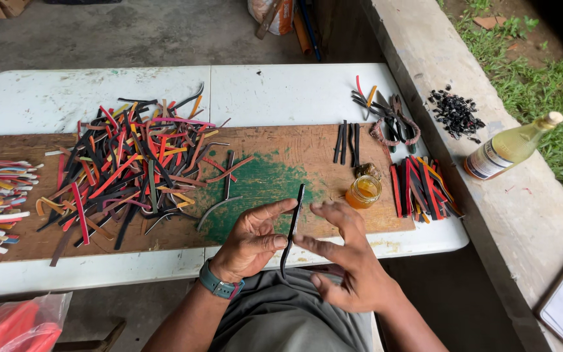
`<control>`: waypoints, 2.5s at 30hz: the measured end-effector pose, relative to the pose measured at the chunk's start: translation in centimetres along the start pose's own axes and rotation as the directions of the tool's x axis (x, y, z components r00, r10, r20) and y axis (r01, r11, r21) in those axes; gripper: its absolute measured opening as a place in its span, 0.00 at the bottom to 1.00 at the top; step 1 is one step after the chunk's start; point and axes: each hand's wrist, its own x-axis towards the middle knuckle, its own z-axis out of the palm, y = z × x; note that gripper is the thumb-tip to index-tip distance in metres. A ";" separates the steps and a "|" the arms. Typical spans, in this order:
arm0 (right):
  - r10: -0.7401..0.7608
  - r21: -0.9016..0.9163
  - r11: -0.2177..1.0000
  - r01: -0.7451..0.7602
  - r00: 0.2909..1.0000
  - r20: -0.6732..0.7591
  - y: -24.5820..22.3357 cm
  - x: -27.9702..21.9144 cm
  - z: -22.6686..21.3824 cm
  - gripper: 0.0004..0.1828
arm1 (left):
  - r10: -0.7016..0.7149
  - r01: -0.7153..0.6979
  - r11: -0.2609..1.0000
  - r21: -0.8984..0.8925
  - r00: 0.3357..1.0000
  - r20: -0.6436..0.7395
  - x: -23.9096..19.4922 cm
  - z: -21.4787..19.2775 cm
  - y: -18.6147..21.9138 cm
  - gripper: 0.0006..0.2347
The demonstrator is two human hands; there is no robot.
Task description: The person aligns and presses together pairs of colored rubber strips on a wooden board. They repeatedly pick up strips, match them by color, and apply pressure to bond them, occasionally using a small jar of adhesive. The person works one pair at a time, placing finished pairs aside.
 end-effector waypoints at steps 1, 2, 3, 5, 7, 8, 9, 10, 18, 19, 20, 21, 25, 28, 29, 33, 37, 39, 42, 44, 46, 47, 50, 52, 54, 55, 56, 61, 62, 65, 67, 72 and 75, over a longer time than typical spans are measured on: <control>0.027 0.007 1.000 -0.027 1.000 -0.012 0.0 0.1 0.1 0.32 | -0.003 0.004 1.000 0.005 1.000 -0.004 -0.2 0.0 0.1 0.28; 0.054 0.014 0.998 -0.054 0.998 -0.024 -0.1 0.0 0.2 0.33 | 0.007 -0.007 1.000 0.005 1.000 -0.002 -0.2 0.0 0.1 0.28; 0.089 0.019 0.996 -0.088 0.995 -0.041 -0.2 -0.2 0.3 0.34 | 0.010 -0.010 1.000 0.003 1.000 0.003 -0.2 0.0 0.0 0.27; 0.048 -0.070 0.996 -0.049 0.999 -0.020 -0.5 -0.5 0.5 0.36 | 0.011 -0.011 1.000 -0.001 1.000 0.002 -0.1 0.0 -0.2 0.27; -0.007 -0.141 0.990 0.005 1.000 -0.013 -0.9 -0.7 0.5 0.35 | 0.018 -0.018 1.000 -0.008 1.000 -0.013 0.0 -0.1 -0.2 0.26; -0.040 -0.166 0.986 0.036 0.999 -0.018 -1.2 -1.0 0.5 0.32 | 0.032 -0.032 0.999 -0.011 0.999 -0.010 0.0 -0.2 -0.2 0.25; -0.071 -0.188 0.980 0.066 0.997 -0.020 -1.4 -1.2 0.4 0.29 | 0.046 -0.046 0.999 -0.014 0.999 -0.010 -0.1 -0.4 -0.2 0.24; -0.067 -0.171 0.983 0.058 0.997 -0.048 -1.4 -1.4 0.5 0.30 | 0.059 -0.059 0.998 -0.017 0.998 -0.010 -0.2 -0.6 -0.2 0.23; 0.025 -0.176 0.984 -0.030 0.999 -0.027 -1.0 -1.2 1.6 0.36 | 0.051 -0.051 0.999 0.001 0.998 -0.042 -0.4 0.0 -0.6 0.24; 0.003 -0.203 0.979 -0.011 0.999 -0.038 -1.2 -1.0 1.6 0.35 | 0.052 -0.052 0.999 -0.005 0.997 -0.057 -0.5 0.3 -0.4 0.24; -0.019 -0.230 0.973 0.007 0.999 -0.048 -1.2 -0.7 1.6 0.34 | 0.056 -0.056 0.998 0.005 0.997 -0.043 -0.5 0.4 -0.2 0.24; -0.033 -0.256 0.966 0.017 0.998 -0.060 -1.2 -0.6 1.6 0.32 | 0.053 -0.053 0.999 0.011 0.998 -0.030 -0.6 0.6 -0.1 0.24; -0.010 -0.330 0.944 -0.022 0.995 -0.095 -1.3 -1.1 1.7 0.29 | 0.050 -0.050 0.999 0.003 0.999 -0.008 -0.7 0.9 0.2 0.26; -0.031 -0.343 0.939 0.004 0.997 -0.073 -1.3 -1.9 1.1 0.25 | 0.067 -0.067 0.998 -0.017 0.998 -0.015 -0.7 0.4 0.0 0.26; 0.017 -0.363 0.930 -0.048 0.996 -0.086 -0.8 -2.2 0.3 0.23 | 0.089 -0.088 0.996 0.023 0.995 -0.033 -0.6 0.1 -0.1 0.26; 0.305 -0.609 0.712 -0.348 0.936 -0.178 4.2 -1.3 -3.3 0.20 | 0.143 -0.137 0.985 0.104 0.988 -0.056 -1.0 -0.6 -0.3 0.28; 0.513 -0.711 0.574 -0.407 0.855 -0.075 9.6 -0.4 -4.0 0.22 | 0.191 -0.179 0.968 0.175 0.980 -0.054 -0.6 0.5 0.2 0.30; 0.552 -0.706 0.568 -0.422 0.832 -0.054 11.2 -0.3 -3.9 0.23 | 0.185 -0.173 0.976 0.135 0.979 -0.082 0.0 1.4 0.7 0.31; 0.531 -0.701 0.583 -0.411 0.845 -0.054 12.4 -0.5 -3.3 0.23 | 0.187 -0.176 0.975 0.138 0.979 -0.077 0.9 1.6 1.7 0.32; 0.541 -0.724 0.573 -0.384 0.841 -0.018 11.9 -1.0 -3.5 0.17 | 0.190 -0.178 0.974 0.141 0.979 -0.070 0.6 1.6 1.4 0.32; 0.555 -0.685 0.579 -0.442 0.829 -0.067 10.7 -0.7 -3.7 0.18 | 0.200 -0.190 0.971 0.147 0.978 -0.052 0.5 1.4 1.3 0.33; 0.554 -0.666 0.579 -0.471 0.826 -0.102 10.0 -0.2 -3.7 0.19 | 0.211 -0.200 0.965 0.169 0.976 -0.048 0.7 1.4 1.4 0.33; 0.350 0.075 0.936 -0.343 0.928 -0.125 5.6 -0.8 -2.1 0.32 | 0.239 -0.226 0.947 0.229 0.970 -0.032 1.1 1.8 1.6 0.32; 0.282 0.512 0.828 -0.231 0.959 -0.022 2.9 -1.5 -0.3 0.42 | 0.251 -0.237 0.937 0.255 0.968 -0.023 1.3 2.3 1.5 0.33; 0.236 0.614 0.756 -0.225 0.970 0.064 1.1 -1.8 1.0 0.47 | 0.254 -0.240 0.929 0.282 0.967 -0.016 1.3 2.7 1.5 0.33; 0.247 0.586 0.771 -0.250 0.965 0.088 0.8 -1.6 1.2 0.47 | 0.258 -0.243 0.924 0.297 0.966 -0.012 1.3 2.9 1.6 0.33; 0.257 0.557 0.784 -0.275 0.960 0.112 0.4 -1.5 1.5 0.47 | 0.255 -0.239 0.921 0.307 0.967 -0.013 1.3 3.1 1.7 0.34; 0.231 0.307 0.917 -0.256 0.966 0.115 -0.1 -1.0 1.5 0.43 | 0.272 -0.248 0.913 0.324 0.962 -0.030 1.4 3.7 1.9 0.34; 0.212 0.197 0.954 -0.226 0.973 0.090 -0.3 -1.1 1.5 0.42 | 0.267 -0.245 0.920 0.307 0.963 -0.031 1.4 3.7 1.9 0.34; 0.115 -0.085 0.989 -0.118 0.993 -0.041 -0.8 -1.5 1.6 0.36 | 0.254 -0.236 0.931 0.280 0.967 -0.031 1.4 3.7 2.0 0.35; 0.049 -0.178 0.982 -0.069 0.992 -0.116 -0.9 -1.5 1.6 0.33 | 0.258 -0.239 0.926 0.292 0.966 -0.026 1.4 3.6 2.1 0.35; 0.026 -0.111 0.993 -0.038 0.994 -0.109 -1.0 -1.6 1.3 0.32 | 0.200 -0.196 0.955 0.222 0.980 0.002 0.8 3.7 2.1 0.35; 0.056 0.155 0.988 -0.027 0.981 -0.184 -0.9 -1.2 1.3 0.29 | 0.180 -0.181 0.970 0.164 0.983 0.022 0.7 3.6 2.6 0.36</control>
